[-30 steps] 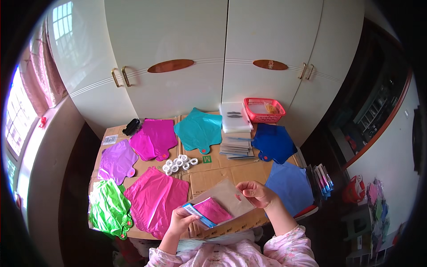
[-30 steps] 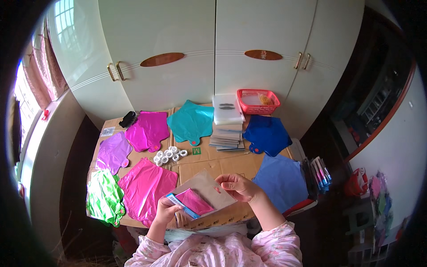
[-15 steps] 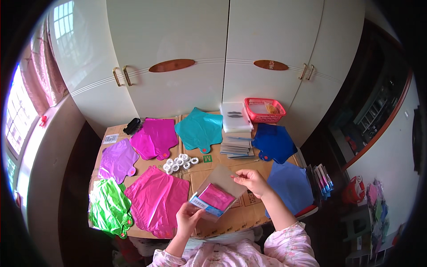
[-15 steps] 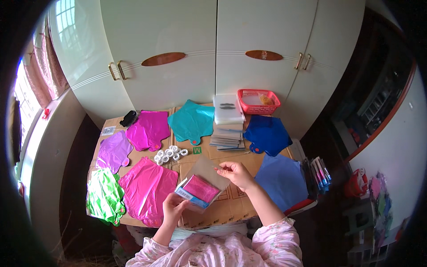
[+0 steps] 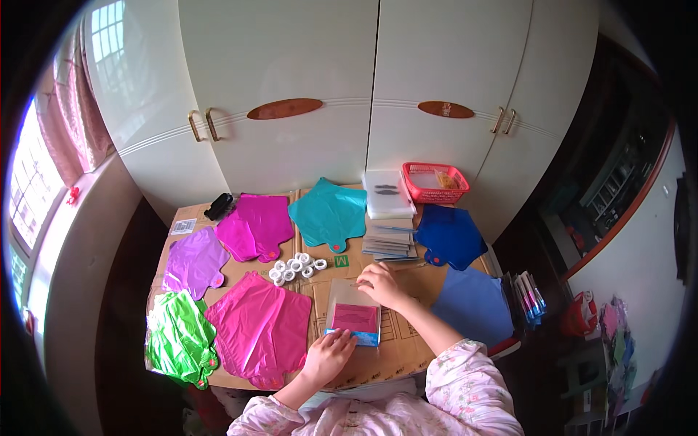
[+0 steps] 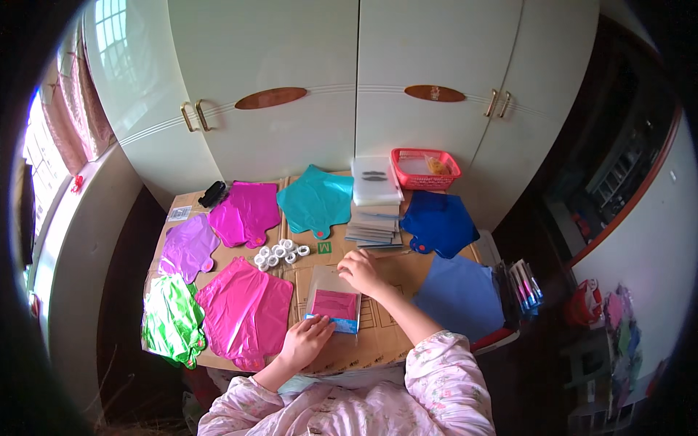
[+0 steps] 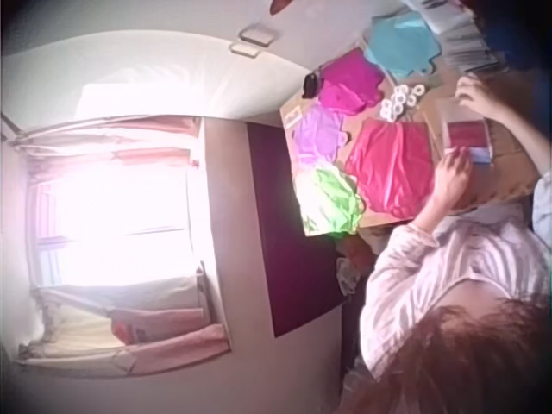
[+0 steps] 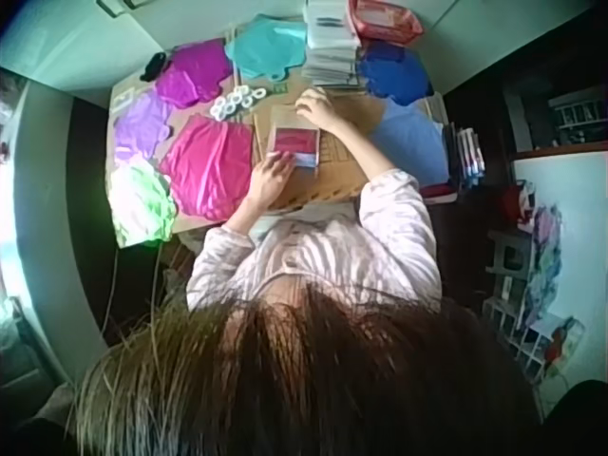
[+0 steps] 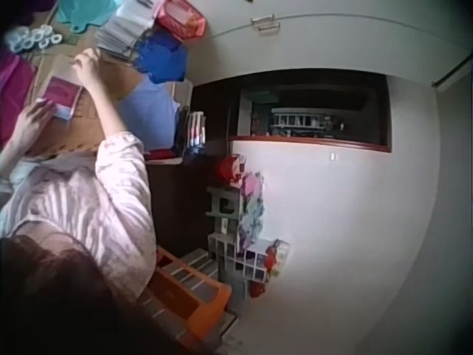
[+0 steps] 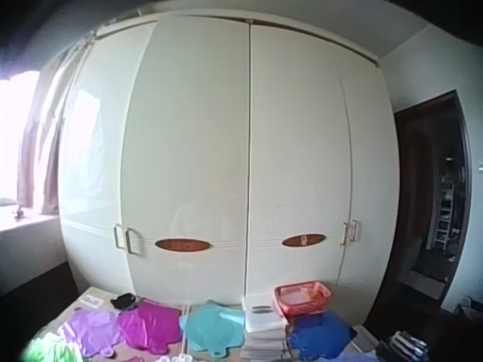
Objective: Folding and packaging colorful plastic or paper decorations into clear plastic sleeves.
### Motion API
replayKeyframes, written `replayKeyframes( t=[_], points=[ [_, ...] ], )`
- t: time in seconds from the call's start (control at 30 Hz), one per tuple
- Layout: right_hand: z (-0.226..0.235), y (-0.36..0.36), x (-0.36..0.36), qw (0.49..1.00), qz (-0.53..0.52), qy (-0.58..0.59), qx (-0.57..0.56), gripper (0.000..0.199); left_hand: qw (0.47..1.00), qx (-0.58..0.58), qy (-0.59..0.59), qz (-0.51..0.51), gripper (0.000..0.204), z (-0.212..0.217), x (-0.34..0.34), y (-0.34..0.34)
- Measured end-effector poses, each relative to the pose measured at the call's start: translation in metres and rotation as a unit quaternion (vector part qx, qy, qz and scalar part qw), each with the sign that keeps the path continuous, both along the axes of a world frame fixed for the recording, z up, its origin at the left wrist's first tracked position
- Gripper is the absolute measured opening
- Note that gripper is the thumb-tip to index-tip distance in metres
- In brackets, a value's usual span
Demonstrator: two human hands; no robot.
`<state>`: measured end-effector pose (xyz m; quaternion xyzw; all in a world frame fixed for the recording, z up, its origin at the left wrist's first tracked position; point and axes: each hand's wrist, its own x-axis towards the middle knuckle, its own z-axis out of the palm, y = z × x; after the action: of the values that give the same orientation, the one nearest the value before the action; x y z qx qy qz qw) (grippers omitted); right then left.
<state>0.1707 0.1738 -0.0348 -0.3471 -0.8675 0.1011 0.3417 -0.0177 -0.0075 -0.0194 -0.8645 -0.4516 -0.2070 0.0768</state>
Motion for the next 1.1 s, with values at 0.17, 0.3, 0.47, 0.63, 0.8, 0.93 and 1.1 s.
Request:
replayKeyframes(
  t=[0.17,0.3,0.47,0.63,0.8,0.93,1.1],
  points=[
    [-0.004,-0.008,-0.004,0.994,-0.008,-0.038,0.105,0.006,1.0,0.006,-0.002,0.003,0.029,-0.003,0.008,0.006],
    [-0.004,-0.006,-0.001,0.987,-0.022,-0.11,0.119,0.005,1.0,0.001,-0.023,0.011,0.028,-0.007,0.013,0.009],
    [0.031,0.013,0.006,0.99,-0.031,-0.017,0.134,0.005,1.0,-0.008,-0.016,0.012,0.028,-0.001,0.013,0.01],
    [0.047,0.095,0.064,0.985,-0.166,-0.04,0.011,0.013,1.0,0.007,-0.02,0.009,0.029,-0.007,0.014,0.01],
    [0.035,0.125,0.103,0.956,-0.284,-0.072,-0.017,0.02,0.999,-0.003,-0.033,0.013,0.029,-0.004,0.015,0.011],
    [0.02,0.13,0.116,0.95,-0.268,-0.094,-0.13,0.021,0.999,-0.012,-0.035,0.009,0.029,-0.004,0.013,0.012],
    [0.02,0.123,0.117,0.956,-0.227,-0.05,-0.178,0.018,0.998,-0.036,-0.05,0.015,0.027,0.0,0.013,0.012]
  ],
)
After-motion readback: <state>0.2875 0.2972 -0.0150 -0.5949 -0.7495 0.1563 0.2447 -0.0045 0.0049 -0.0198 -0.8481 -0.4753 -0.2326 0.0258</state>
